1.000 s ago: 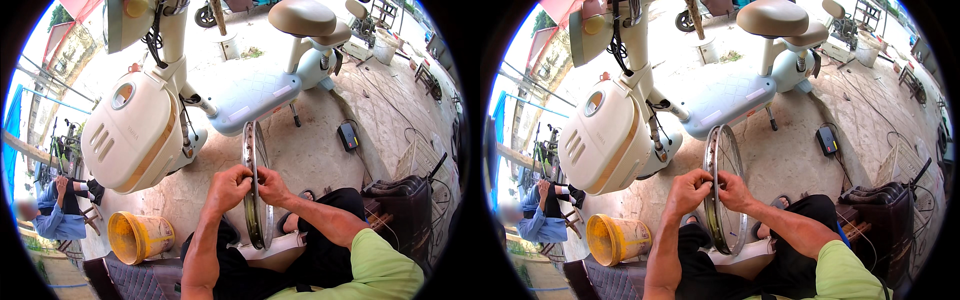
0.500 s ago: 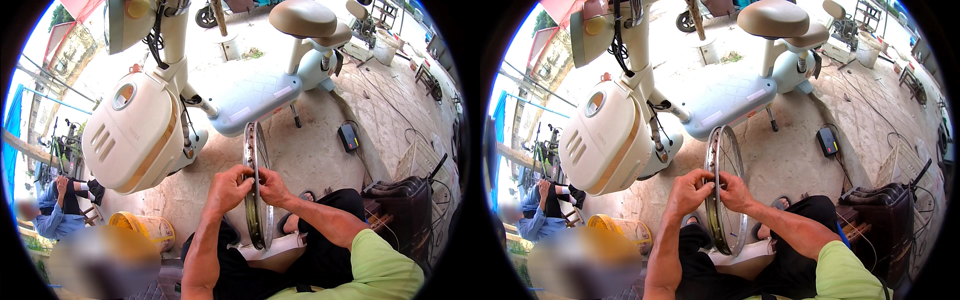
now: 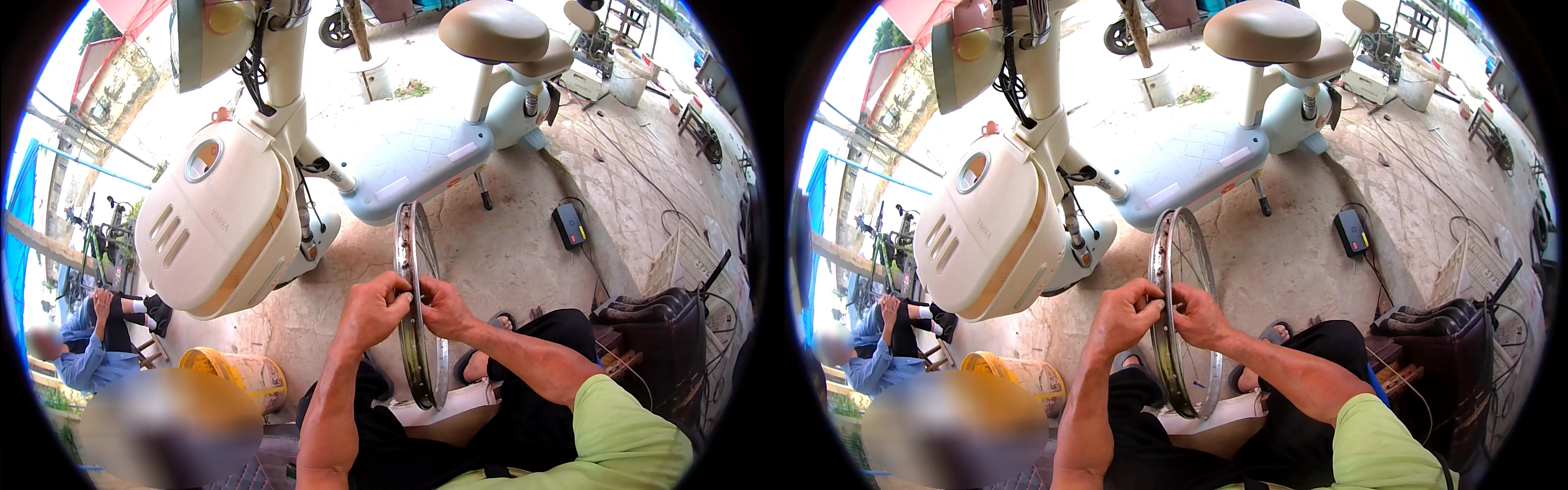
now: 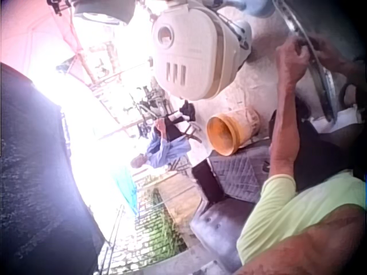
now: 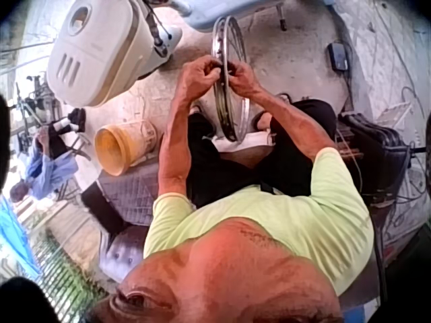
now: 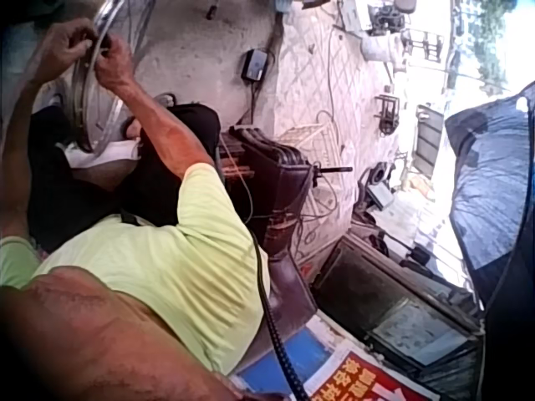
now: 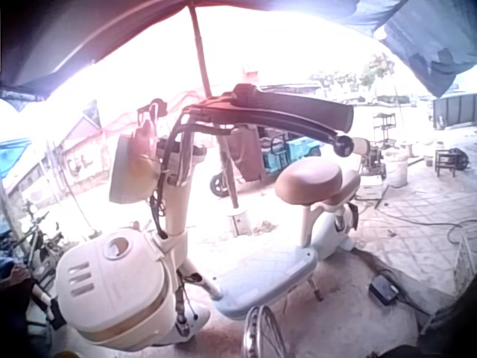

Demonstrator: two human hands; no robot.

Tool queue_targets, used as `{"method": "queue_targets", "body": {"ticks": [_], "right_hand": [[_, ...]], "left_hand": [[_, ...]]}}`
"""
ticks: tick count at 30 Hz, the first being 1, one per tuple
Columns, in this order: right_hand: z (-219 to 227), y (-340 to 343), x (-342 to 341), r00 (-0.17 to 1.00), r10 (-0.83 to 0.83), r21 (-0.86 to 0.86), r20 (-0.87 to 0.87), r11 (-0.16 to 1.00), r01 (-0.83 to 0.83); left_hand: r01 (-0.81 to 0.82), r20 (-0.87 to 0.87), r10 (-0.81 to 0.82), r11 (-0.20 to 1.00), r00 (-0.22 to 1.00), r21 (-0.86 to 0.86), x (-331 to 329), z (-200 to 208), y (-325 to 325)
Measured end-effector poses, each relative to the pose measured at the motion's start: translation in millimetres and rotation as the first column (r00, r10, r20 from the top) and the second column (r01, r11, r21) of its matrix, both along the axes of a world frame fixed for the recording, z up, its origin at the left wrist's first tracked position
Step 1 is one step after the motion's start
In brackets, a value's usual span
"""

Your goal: The person holds a bicycle wheel and repeatedly rotates it while pressing or adjusting components along the rim with both hands. The wheel is turned over and repositioned several times during the process.

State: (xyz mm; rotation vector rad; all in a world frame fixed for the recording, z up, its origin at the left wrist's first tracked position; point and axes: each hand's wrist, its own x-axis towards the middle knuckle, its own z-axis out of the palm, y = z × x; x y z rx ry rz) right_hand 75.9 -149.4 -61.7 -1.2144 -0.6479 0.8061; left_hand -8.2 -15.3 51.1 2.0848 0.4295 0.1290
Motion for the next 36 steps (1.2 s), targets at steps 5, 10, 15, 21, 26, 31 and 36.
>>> {"method": "queue_targets", "body": {"ticks": [5, 10, 15, 21, 26, 31, 36], "right_hand": [[6.8, -2.1, 2.4, 0.999, -0.023, -0.008, -0.037, 1.0, 0.022], [-1.5, 6.0, 0.6, 1.0, -0.006, 0.029, 0.021, 1.0, 0.005], [-1.2, 3.7, -1.5, 0.987, -0.035, 0.171, -0.154, 0.983, 0.061], [7.4, 8.7, -8.7, 0.997, -0.006, 0.103, -0.077, 0.995, 0.014], [7.2, 4.7, -2.4, 0.994, -0.01, 0.151, -0.113, 0.988, 0.027], [6.4, 4.6, -2.4, 0.995, -0.045, 0.113, -0.094, 0.992, 0.055], [5.6, 4.0, -2.1, 0.993, -0.03, 0.093, -0.113, 0.995, 0.041]], "left_hand": [[-0.013, -0.006, 0.013, 1.0, 1.0, -0.013, 1.1, 5.4, -3.5], [-0.009, 0.042, 0.008, 0.999, 0.999, 0.031, -4.3, -16.9, 8.6], [0.069, 0.085, -0.07, 0.997, 0.994, 0.019, -1.3, -1.2, 6.3], [-0.009, 0.032, 0.008, 1.0, 0.999, 0.023, -10.3, -8.5, 8.4], [0.007, 0.079, -0.009, 1.0, 0.997, 0.025, -5.9, -7.1, 5.4], [0.005, 0.057, -0.007, 0.999, 0.998, 0.037, -3.7, -11.6, 5.0], [0.001, 0.069, -0.003, 0.999, 0.998, 0.034, -6.0, -8.4, 4.2]]}}
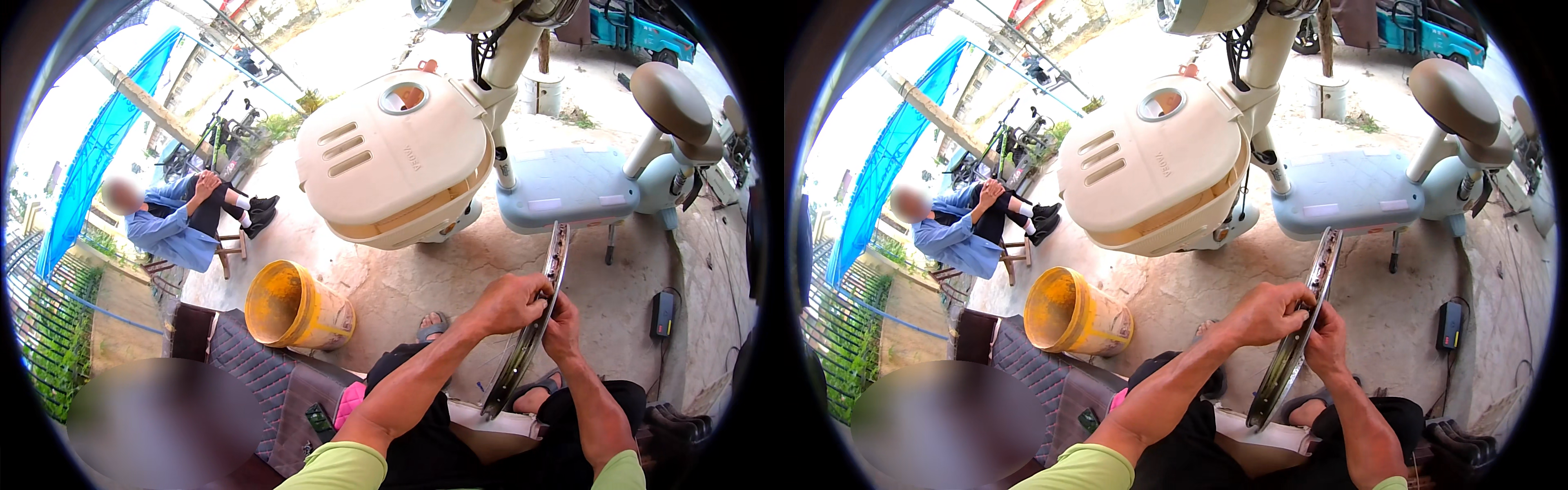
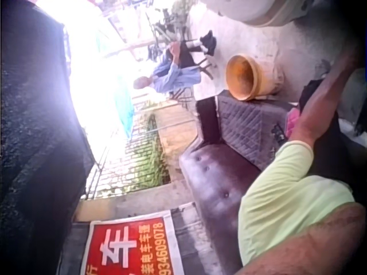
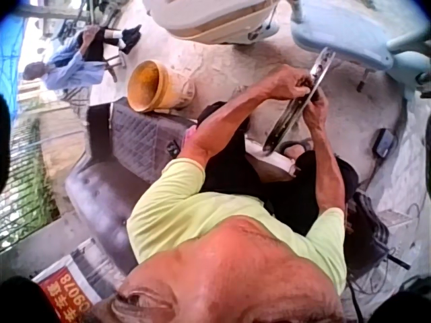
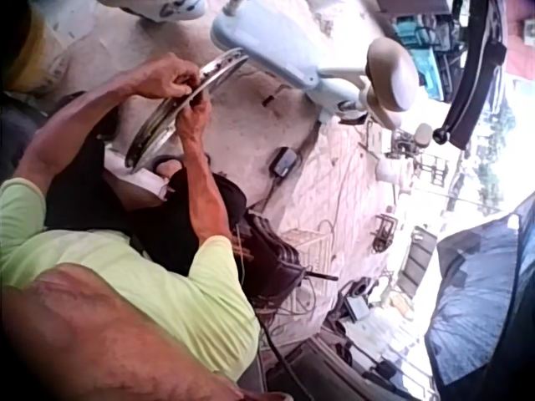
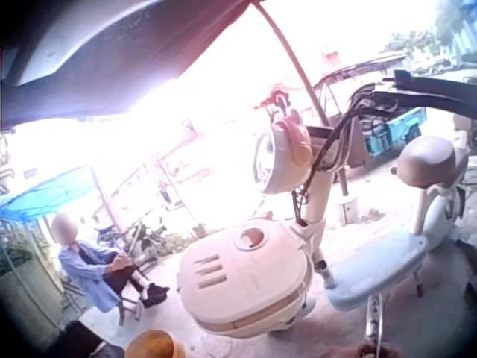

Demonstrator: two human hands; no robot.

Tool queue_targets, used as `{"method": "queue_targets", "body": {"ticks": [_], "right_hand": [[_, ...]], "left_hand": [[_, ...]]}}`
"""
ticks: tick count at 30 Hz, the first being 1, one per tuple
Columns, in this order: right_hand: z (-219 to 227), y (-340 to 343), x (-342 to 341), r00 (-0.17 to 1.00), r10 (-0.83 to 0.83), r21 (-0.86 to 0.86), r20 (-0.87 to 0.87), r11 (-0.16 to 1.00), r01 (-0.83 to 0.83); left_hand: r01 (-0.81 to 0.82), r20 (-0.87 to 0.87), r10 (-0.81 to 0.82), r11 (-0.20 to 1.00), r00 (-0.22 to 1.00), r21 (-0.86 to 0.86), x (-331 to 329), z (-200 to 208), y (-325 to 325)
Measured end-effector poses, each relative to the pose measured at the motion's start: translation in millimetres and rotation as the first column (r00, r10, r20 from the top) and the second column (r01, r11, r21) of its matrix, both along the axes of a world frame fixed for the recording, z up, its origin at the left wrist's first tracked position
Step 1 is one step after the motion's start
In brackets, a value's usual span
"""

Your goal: The person holds a bicycle wheel and repeatedly rotates it while pressing or adjusting components along the rim with both hands. The wheel is turned over and repositioned several times during the process.

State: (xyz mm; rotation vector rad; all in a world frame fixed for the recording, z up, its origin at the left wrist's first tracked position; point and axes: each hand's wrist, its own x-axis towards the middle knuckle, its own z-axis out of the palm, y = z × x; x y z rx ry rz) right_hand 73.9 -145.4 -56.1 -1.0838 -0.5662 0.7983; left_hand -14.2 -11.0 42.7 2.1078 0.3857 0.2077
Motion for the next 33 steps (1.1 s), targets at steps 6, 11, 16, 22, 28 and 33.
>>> {"method": "queue_targets", "body": {"ticks": [6, 11, 16, 22, 28, 33], "right_hand": [[-0.4, 3.2, -3.8, 1.0, -0.01, 0.037, 0.006, 0.999, 0.01], [-6.1, 1.7, -0.4, 1.0, -0.002, 0.022, 0.008, 1.0, 0.002], [-2.9, 1.5, -0.5, 1.0, -0.016, 0.025, -0.012, 1.0, 0.016], [-6.6, -0.7, 2.5, 1.0, 0.004, -0.015, -0.002, 1.0, -0.004], [-2.1, 0.9, 0.4, 1.0, -0.008, 0.0, 0.014, 1.0, 0.008], [-6.1, 1.9, -0.5, 1.0, -0.009, 0.029, 0.023, 1.0, 0.008]], "left_hand": [[-0.01, -0.038, 0.01, 1.0, 0.999, 0.004, -0.6, 1.8, 1.4], [0.028, 0.02, -0.028, 1.0, 0.999, 0.003, -2.1, 1.2, 1.6], [0.007, -0.014, -0.008, 1.0, 1.0, -0.029, 1.4, 1.1, 0.5], [0.017, 0.011, -0.016, 0.999, 1.0, -0.051, 0.9, -0.2, 0.4], [0.006, 0.004, -0.006, 1.0, 1.0, -0.012, 0.0, -1.4, 1.1], [0.037, 0.022, -0.037, 0.999, 0.999, -0.024, -0.9, -2.9, 1.9]]}}
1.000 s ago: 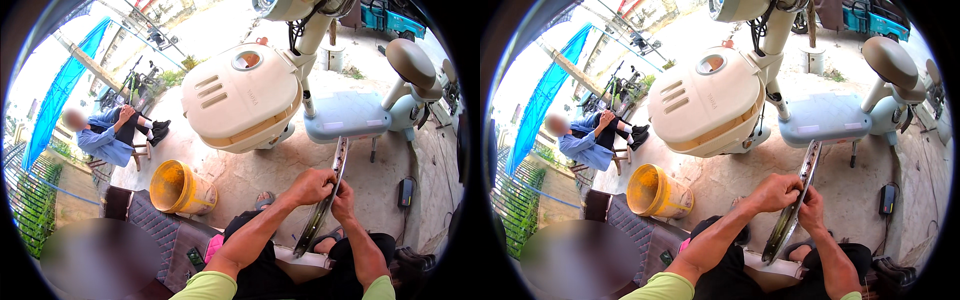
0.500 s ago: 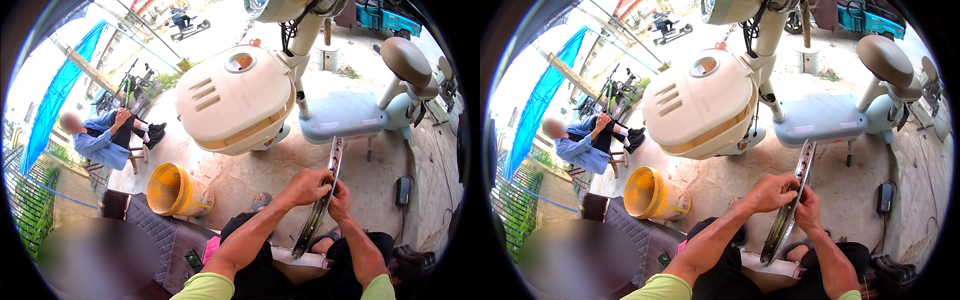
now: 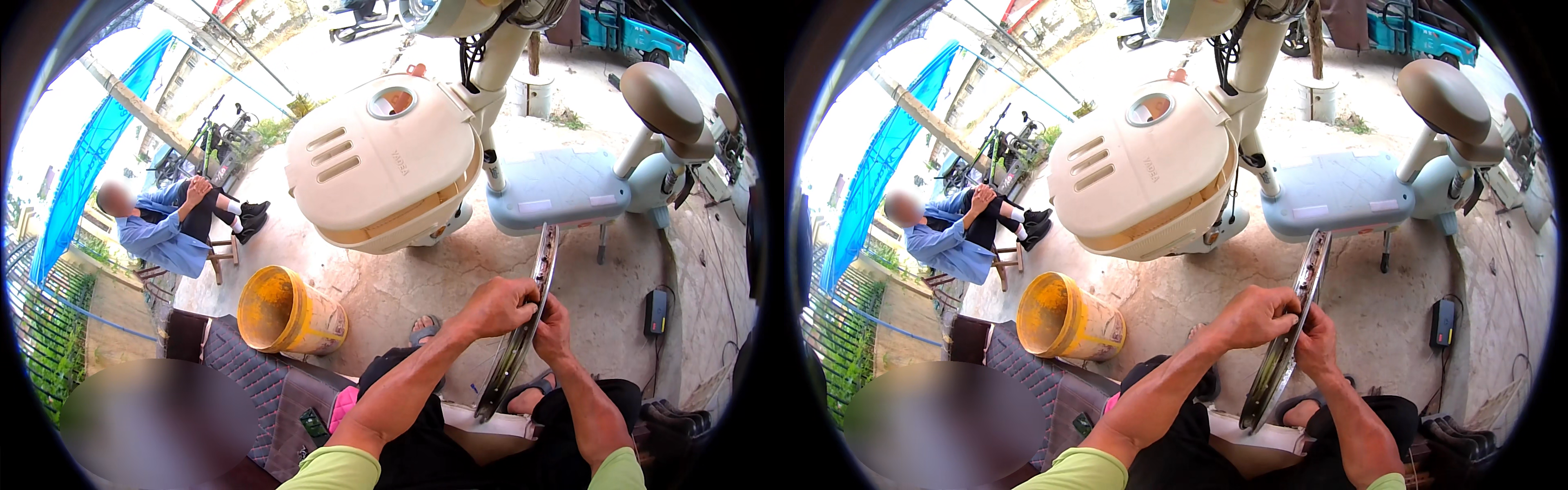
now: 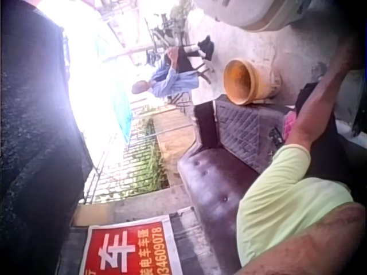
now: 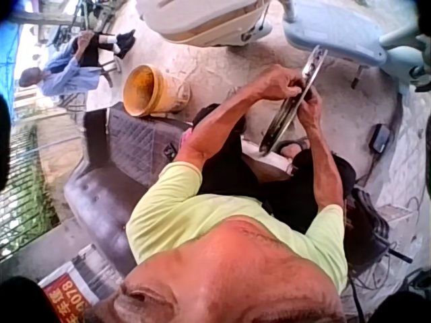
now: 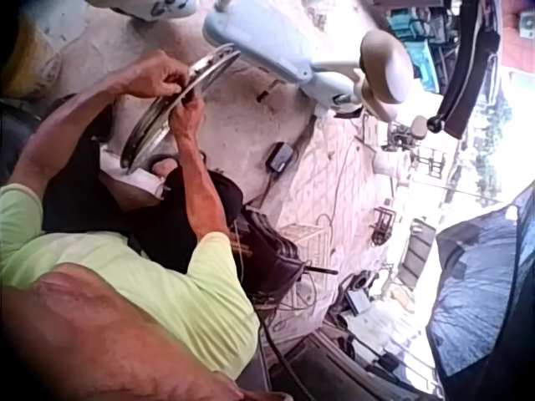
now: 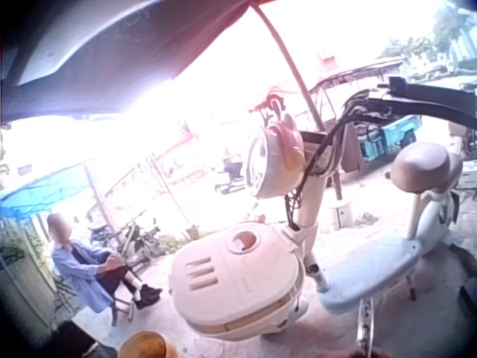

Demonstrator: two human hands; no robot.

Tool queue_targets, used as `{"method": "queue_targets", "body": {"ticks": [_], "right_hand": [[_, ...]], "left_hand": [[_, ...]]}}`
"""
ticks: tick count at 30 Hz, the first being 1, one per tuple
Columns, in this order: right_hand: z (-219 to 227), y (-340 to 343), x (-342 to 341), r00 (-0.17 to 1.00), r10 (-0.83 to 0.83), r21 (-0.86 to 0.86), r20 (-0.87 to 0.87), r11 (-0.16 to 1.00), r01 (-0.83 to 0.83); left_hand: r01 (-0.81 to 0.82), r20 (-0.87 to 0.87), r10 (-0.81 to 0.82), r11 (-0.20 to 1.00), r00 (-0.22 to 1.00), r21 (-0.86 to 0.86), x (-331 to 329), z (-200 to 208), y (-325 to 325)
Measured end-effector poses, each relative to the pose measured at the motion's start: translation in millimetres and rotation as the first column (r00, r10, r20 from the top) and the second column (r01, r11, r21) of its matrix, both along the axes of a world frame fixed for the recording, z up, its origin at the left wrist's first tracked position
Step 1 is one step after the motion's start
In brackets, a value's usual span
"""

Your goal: The person holds a bicycle wheel and repeatedly rotates it while pressing or adjusting components along the rim with both hands. The wheel is turned over and repositioned several times during the process.

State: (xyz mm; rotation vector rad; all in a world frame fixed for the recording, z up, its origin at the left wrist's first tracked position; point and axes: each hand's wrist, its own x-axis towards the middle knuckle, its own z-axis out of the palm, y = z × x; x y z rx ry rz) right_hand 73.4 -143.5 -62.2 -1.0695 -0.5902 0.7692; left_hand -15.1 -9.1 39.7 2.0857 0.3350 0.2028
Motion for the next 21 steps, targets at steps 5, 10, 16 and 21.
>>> {"method": "queue_targets", "body": {"ticks": [5, 10, 16, 21], "right_hand": [[5.4, 0.0, -1.9, 0.997, 0.01, -0.005, -0.07, 1.0, -0.011], [1.8, -1.7, 0.6, 0.995, 0.03, -0.041, -0.095, 0.999, -0.034], [7.7, -0.6, -2.0, 0.995, 0.002, -0.047, -0.103, 0.999, -0.007], [7.0, -2.7, -4.2, 0.999, -0.012, -0.06, -0.052, 0.998, 0.009]], "left_hand": [[-0.005, 0.059, 0.017, 0.982, 0.998, -0.188, 0.5, -0.5, 0.1], [0.009, 0.061, 0.128, 0.372, 0.99, -0.928, -4.1, 7.4, 13.2], [-0.095, -0.014, 0.261, 0.298, 0.965, -0.95, 2.3, -1.1, 8.1], [-0.292, -0.138, 0.304, 0.552, 0.943, -0.781, 8.2, -5.5, 4.3]]}}
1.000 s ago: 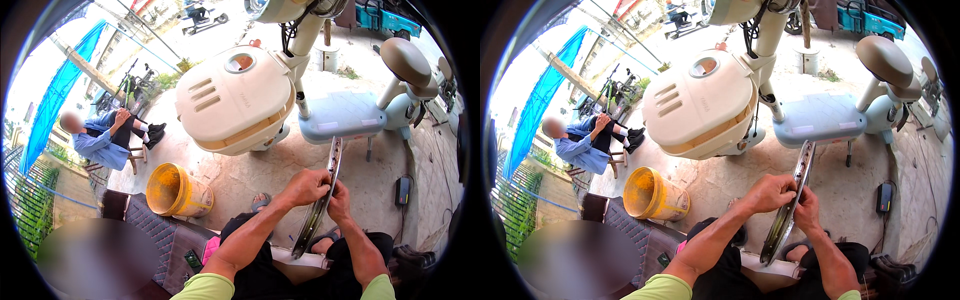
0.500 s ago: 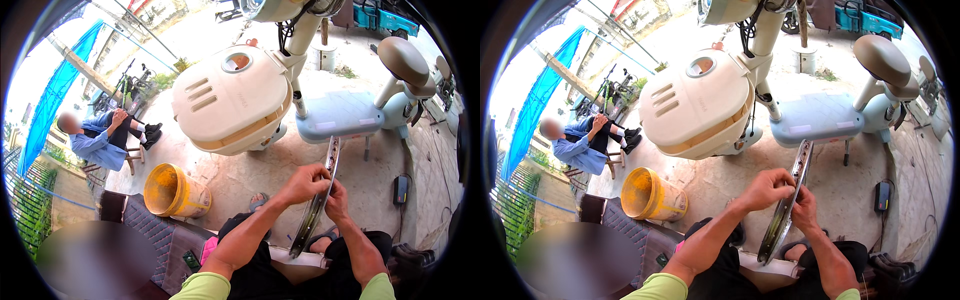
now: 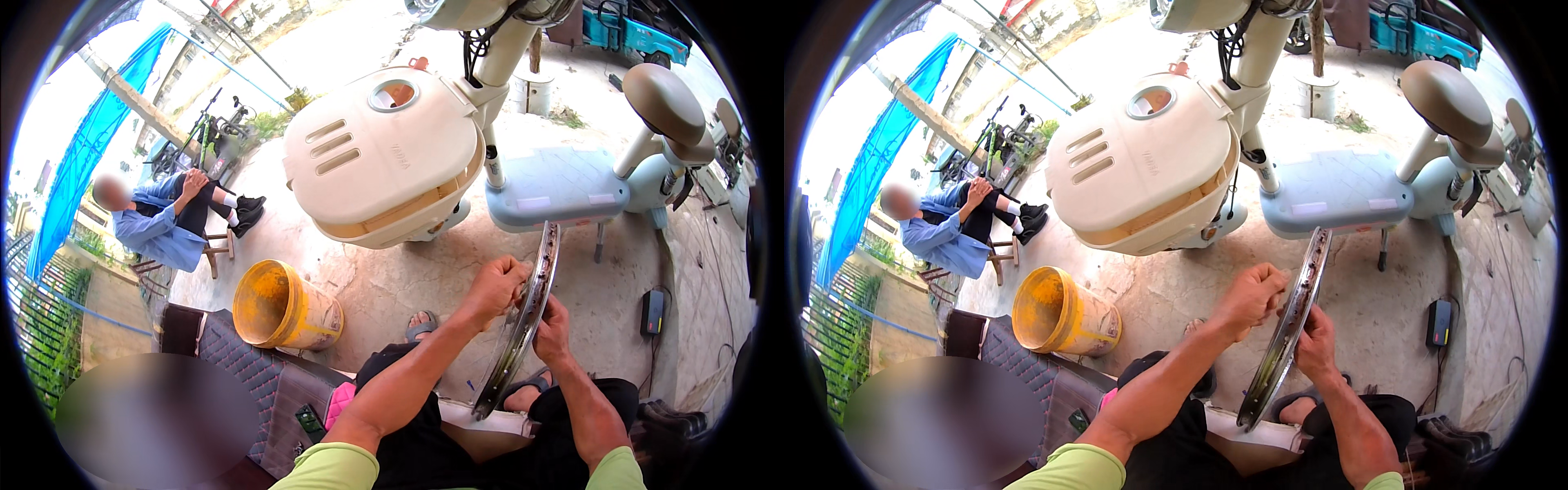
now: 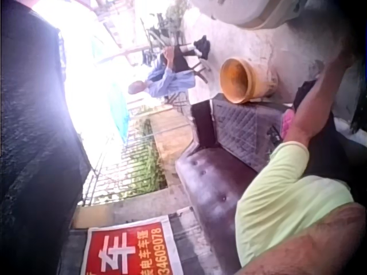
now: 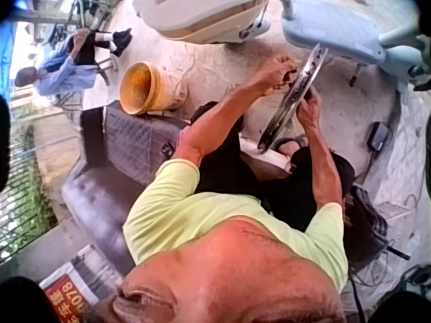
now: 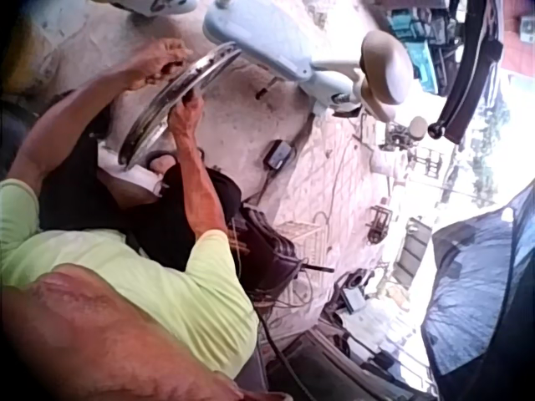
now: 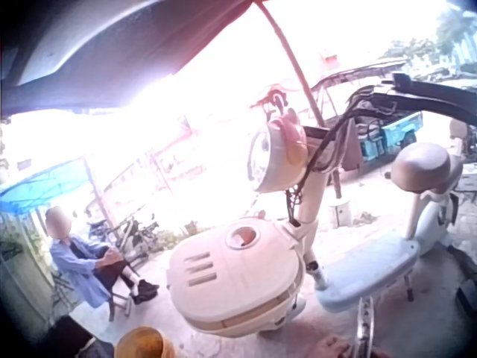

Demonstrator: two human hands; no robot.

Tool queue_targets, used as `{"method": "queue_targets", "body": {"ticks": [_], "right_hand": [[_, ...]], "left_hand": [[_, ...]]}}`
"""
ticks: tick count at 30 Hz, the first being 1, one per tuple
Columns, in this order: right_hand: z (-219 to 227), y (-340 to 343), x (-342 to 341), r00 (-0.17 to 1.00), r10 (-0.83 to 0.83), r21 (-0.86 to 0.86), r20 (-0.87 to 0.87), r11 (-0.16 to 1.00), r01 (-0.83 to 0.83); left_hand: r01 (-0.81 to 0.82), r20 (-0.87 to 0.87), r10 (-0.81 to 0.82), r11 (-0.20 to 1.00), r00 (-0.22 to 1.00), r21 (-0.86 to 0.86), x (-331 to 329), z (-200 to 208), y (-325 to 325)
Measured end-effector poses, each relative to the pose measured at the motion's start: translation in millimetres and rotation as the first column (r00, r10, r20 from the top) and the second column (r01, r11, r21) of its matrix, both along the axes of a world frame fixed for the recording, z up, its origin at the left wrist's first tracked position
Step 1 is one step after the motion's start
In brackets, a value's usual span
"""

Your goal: The person holds a bicycle wheel and repeatedly rotates it while pressing or adjusting components along the rim with both hands. The wheel is turned over and repositioned several times during the process.

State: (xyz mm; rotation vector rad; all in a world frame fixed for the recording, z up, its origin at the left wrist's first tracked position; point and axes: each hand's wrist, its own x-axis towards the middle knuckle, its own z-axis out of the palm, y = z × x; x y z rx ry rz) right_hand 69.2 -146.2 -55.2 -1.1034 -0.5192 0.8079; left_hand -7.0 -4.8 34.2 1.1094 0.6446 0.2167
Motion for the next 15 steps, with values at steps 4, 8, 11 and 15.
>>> {"method": "queue_targets", "body": {"ticks": [4, 8, 11, 15], "right_hand": [[-4.2, -4.0, -1.8, 0.999, 0.042, -0.028, 0.024, 0.999, -0.041], [-15.2, -5.0, 0.3, 0.999, 0.037, -0.016, 0.036, 0.999, -0.036], [-11.1, -3.2, -1.4, 0.995, 0.033, -0.03, 0.09, 0.999, -0.031], [-6.3, 0.2, -6.8, 0.998, -0.006, -0.035, 0.064, 0.999, 0.008]], "left_hand": [[-0.052, 0.031, 0.043, 0.877, 0.999, 0.477, 7.5, -25.5, -5.7], [0.019, -0.109, 0.064, 0.778, 0.992, 0.628, 7.6, -13.8, -10.1], [0.045, -0.151, 0.067, 0.768, 0.986, 0.639, 7.0, -11.2, -12.1], [0.084, -0.173, 0.048, 0.729, 0.984, 0.679, 6.6, -18.5, -10.4]]}}
